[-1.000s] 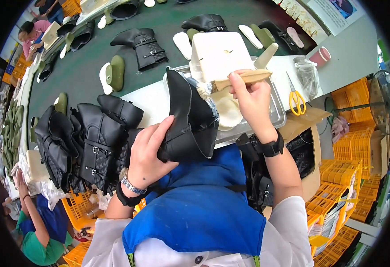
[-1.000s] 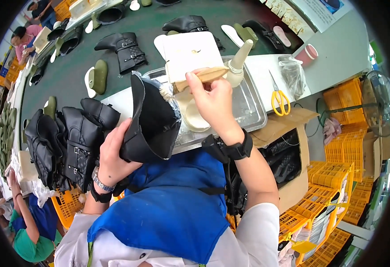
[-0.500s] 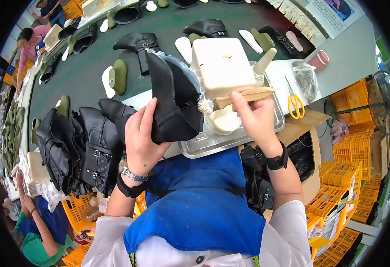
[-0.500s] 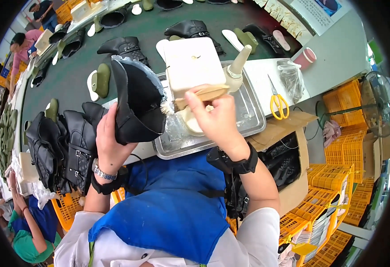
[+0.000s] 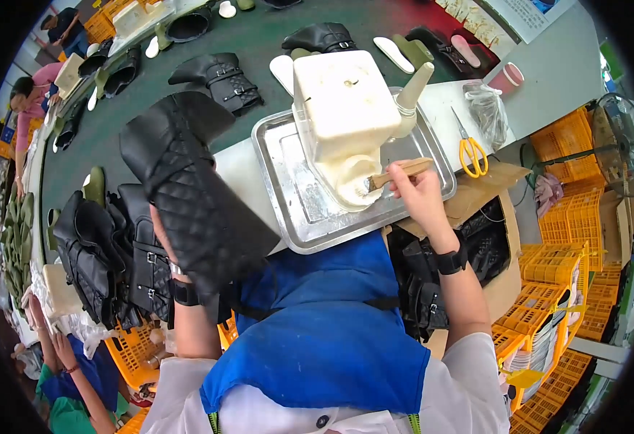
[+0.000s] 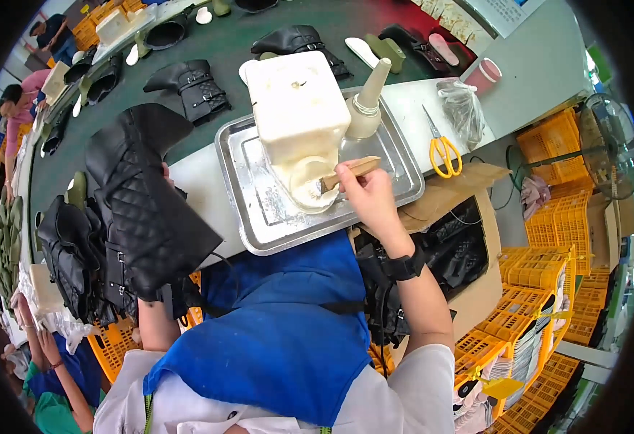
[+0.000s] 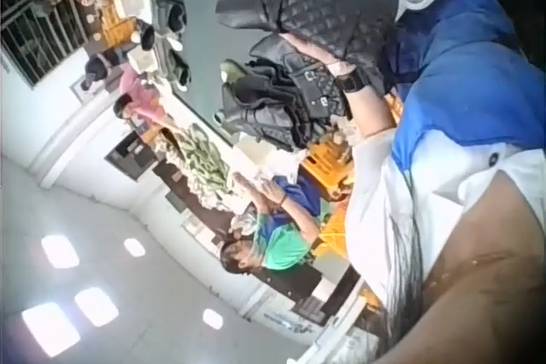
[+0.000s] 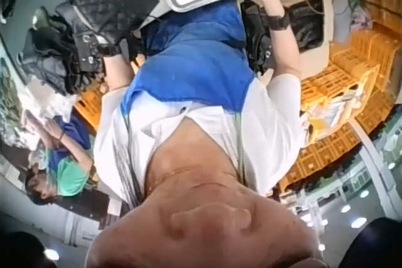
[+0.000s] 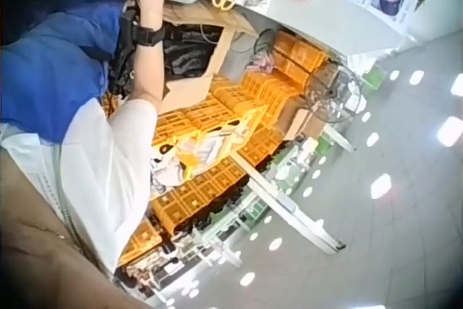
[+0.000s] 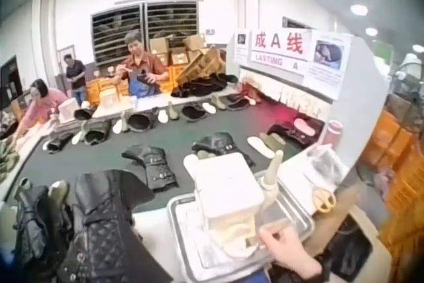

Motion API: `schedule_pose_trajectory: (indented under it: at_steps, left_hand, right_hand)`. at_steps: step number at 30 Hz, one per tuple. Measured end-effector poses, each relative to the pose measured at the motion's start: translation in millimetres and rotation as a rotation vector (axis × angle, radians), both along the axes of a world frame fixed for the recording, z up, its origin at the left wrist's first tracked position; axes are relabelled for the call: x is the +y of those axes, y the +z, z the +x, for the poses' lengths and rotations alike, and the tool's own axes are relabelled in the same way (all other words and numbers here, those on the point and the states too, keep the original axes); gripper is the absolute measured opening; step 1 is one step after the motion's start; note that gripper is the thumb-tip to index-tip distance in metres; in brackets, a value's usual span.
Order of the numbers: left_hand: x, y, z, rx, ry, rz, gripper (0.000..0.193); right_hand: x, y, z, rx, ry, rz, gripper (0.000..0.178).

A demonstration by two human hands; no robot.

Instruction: Applying glue to boot components and trimming excess material with scissors.

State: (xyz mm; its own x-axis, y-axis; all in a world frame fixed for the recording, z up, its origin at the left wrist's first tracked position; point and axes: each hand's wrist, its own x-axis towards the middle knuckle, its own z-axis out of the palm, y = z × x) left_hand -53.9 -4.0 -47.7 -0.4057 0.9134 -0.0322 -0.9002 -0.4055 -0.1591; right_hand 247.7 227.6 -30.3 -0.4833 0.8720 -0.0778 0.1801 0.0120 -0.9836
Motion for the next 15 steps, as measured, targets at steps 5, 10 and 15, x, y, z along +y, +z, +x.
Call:
schedule_pose_trajectory:
  at_steps: [5,10,15]
  left_hand:
    - [43,3,10,0.153,-0.266,0.056,0.045]
    - [41,72,35,0.276,-0.151,-0.375,0.049]
    - [43,25,1,0.461,-0.242,0.032,0.060]
  right_hand:
    - [-3,-3,-6,-0.254,0.087,0.327,0.025]
    - [-4,12,-5,-0.388,0.153,0.413,0.023]
    - [3,21,4,-0.311,0.150,0.354,0.022]
